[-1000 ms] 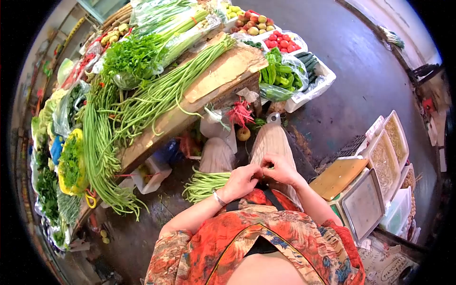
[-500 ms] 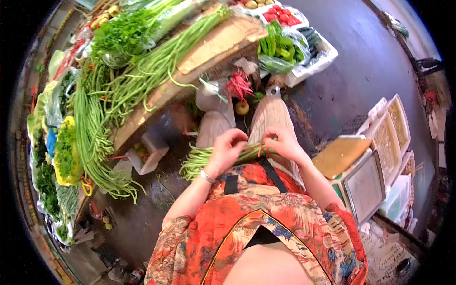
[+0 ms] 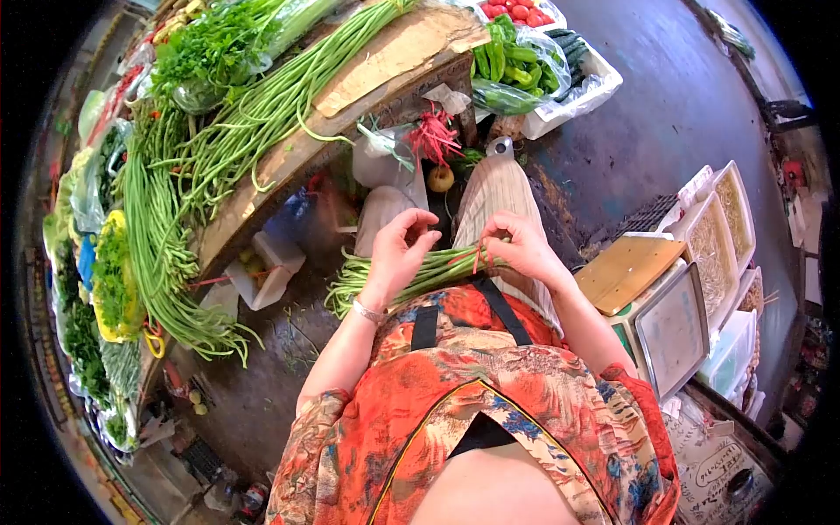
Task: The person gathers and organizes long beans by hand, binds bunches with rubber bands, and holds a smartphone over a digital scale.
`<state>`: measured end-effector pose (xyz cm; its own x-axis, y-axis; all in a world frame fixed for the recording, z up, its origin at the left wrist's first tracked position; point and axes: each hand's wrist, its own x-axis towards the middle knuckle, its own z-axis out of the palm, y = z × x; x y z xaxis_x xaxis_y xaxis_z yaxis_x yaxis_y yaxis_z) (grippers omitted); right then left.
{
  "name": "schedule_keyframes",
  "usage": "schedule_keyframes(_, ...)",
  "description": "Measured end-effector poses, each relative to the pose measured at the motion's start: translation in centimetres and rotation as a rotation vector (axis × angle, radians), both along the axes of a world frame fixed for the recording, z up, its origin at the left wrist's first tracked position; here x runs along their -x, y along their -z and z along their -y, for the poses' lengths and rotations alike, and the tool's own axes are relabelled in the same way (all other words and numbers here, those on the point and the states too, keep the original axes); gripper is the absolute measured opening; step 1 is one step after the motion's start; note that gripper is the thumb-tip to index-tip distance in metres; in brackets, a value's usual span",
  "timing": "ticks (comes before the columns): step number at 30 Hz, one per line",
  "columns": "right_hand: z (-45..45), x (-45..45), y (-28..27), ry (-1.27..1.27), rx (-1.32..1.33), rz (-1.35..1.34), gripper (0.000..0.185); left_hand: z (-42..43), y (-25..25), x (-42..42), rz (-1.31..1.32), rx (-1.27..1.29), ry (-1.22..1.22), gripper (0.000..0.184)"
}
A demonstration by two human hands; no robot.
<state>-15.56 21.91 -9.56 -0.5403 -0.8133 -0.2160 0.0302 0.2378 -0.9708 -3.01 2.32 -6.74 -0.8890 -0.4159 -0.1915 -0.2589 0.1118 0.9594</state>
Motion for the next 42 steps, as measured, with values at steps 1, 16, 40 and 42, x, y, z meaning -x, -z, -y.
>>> schedule_keyframes(1,0.0,0.0,-0.1,0.001,0.000,0.001,0.004,0.1,-0.2,0.1,0.039,0.125,0.070,0.012)
schedule_keyframes(16,-0.1,-0.1,-0.6,0.005,-0.030,0.027,0.008,-0.4,2.0,0.8,0.034,-0.538,0.153,0.008)
schedule_keyframes(40,0.2,0.1,0.1,-0.037,-0.031,-0.201,0.005,0.0,0.5,-1.1,0.316,0.548,0.636,0.084)
schedule_keyframes(42,0.1,0.1,0.0,-0.035,-0.017,-0.094,0.007,0.0,1.6,-0.4,0.342,0.434,0.689,0.075)
